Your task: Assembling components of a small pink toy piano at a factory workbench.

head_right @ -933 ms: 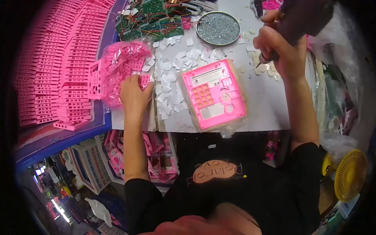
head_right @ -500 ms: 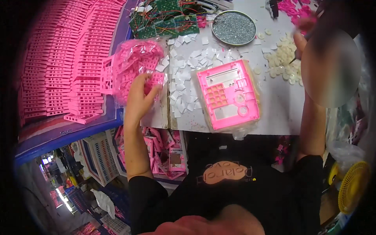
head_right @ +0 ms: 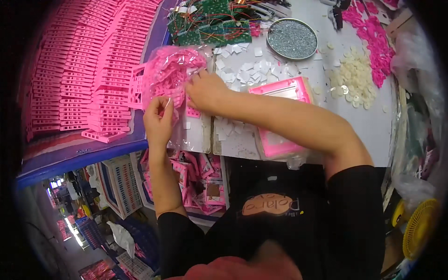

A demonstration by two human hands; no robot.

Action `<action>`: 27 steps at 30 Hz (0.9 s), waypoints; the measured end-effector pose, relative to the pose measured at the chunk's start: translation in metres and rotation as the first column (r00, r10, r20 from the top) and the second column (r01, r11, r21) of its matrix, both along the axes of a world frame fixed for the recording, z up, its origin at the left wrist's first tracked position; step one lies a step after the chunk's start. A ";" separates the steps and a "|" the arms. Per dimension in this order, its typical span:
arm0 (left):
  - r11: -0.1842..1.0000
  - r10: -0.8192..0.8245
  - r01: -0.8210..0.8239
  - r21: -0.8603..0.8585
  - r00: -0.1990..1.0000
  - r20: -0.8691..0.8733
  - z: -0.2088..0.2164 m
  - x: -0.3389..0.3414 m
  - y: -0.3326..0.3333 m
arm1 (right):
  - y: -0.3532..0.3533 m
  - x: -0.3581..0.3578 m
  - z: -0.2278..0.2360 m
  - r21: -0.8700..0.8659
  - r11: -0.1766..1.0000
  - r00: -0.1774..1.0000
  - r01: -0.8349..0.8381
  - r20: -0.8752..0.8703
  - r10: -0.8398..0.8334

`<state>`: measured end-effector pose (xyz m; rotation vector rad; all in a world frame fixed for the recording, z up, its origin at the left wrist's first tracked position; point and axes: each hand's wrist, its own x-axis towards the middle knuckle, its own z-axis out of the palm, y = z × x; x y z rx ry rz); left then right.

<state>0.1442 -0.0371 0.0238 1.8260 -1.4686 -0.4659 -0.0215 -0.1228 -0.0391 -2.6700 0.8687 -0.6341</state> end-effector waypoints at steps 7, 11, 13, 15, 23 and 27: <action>0.981 -0.174 0.194 -0.023 0.920 0.352 0.004 -0.019 0.006 | -0.015 -0.039 0.017 0.193 0.946 0.966 -0.260 0.039 0.257; 0.905 -0.259 0.354 -0.235 0.898 0.355 -0.003 -0.089 0.013 | -0.007 -0.122 0.038 0.299 0.918 0.933 -0.262 0.322 0.161; 0.952 -0.306 0.306 -0.023 0.942 -0.138 -0.022 -0.102 0.018 | 0.005 -0.135 0.044 0.344 0.896 0.903 -0.281 0.410 0.126; 0.965 -0.240 0.260 0.039 0.932 -0.272 -0.021 -0.109 0.017 | 0.006 -0.143 0.047 0.492 0.813 0.869 -0.312 0.494 0.034; 0.984 0.073 -0.116 0.134 0.953 0.294 0.007 -0.053 -0.022 | -0.013 -0.125 0.023 -0.056 0.998 0.916 0.029 0.402 -0.004; 0.986 0.027 0.066 -0.151 0.838 0.545 -0.009 -0.045 -0.006 | -0.006 -0.137 0.035 -0.157 0.986 0.884 -0.049 0.453 0.116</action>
